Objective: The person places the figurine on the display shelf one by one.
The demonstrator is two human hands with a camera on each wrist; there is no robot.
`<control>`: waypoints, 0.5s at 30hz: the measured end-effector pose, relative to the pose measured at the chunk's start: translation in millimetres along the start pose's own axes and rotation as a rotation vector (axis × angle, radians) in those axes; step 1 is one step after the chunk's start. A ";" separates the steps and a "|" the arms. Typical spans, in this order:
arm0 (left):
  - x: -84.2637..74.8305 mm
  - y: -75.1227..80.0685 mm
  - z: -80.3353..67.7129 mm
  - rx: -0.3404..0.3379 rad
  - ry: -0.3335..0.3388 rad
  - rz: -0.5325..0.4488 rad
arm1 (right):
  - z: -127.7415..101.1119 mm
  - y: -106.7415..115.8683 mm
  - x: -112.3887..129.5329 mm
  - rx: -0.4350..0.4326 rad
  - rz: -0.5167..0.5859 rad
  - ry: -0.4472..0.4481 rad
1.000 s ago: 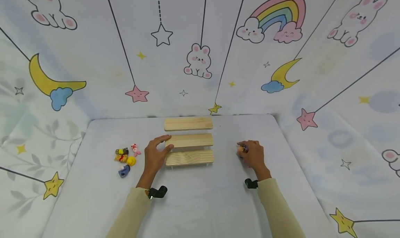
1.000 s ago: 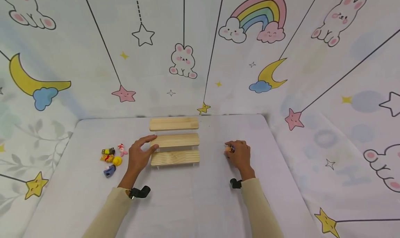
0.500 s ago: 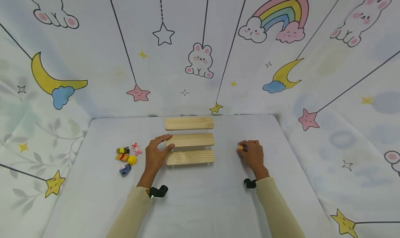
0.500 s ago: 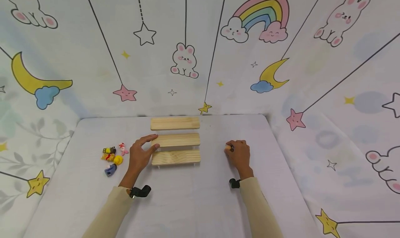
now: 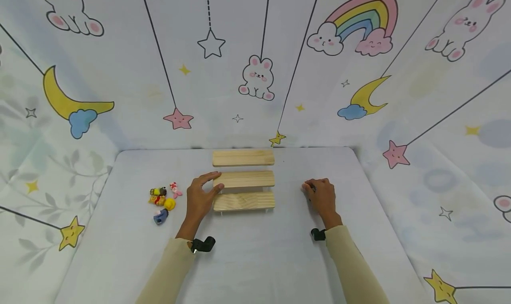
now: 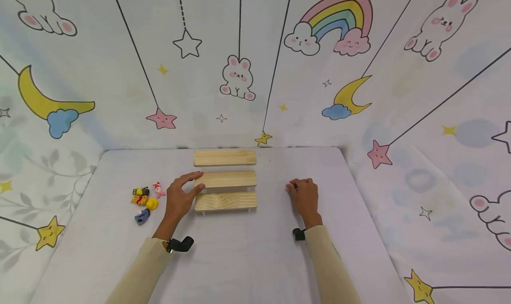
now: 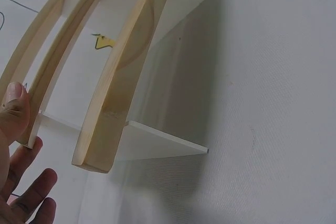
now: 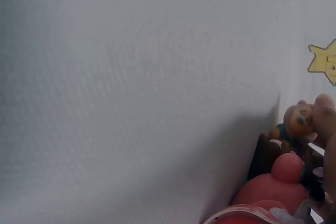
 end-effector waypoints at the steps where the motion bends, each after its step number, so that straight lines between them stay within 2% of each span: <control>1: -0.1 -0.1 -0.1 0.001 0.000 -0.001 | 0.1 -0.7 -0.3 0.000 -0.002 0.004; 9: 0.3 -0.2 -0.1 0.003 0.002 -0.011 | -0.5 -3.8 2.0 0.016 -0.091 0.060; 15: 2.0 -1.1 0.1 0.001 0.002 -0.021 | 1.8 -5.3 7.7 0.020 -0.113 0.088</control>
Point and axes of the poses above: each hand's wrist, its own z-axis towards the middle knuckle, its own y-axis out of the back of the hand, x = y × z, the point moved 9 cm from there along z, towards the middle knuckle, and after that the axes turned 3 degrees about x, right-handed, at the moved point
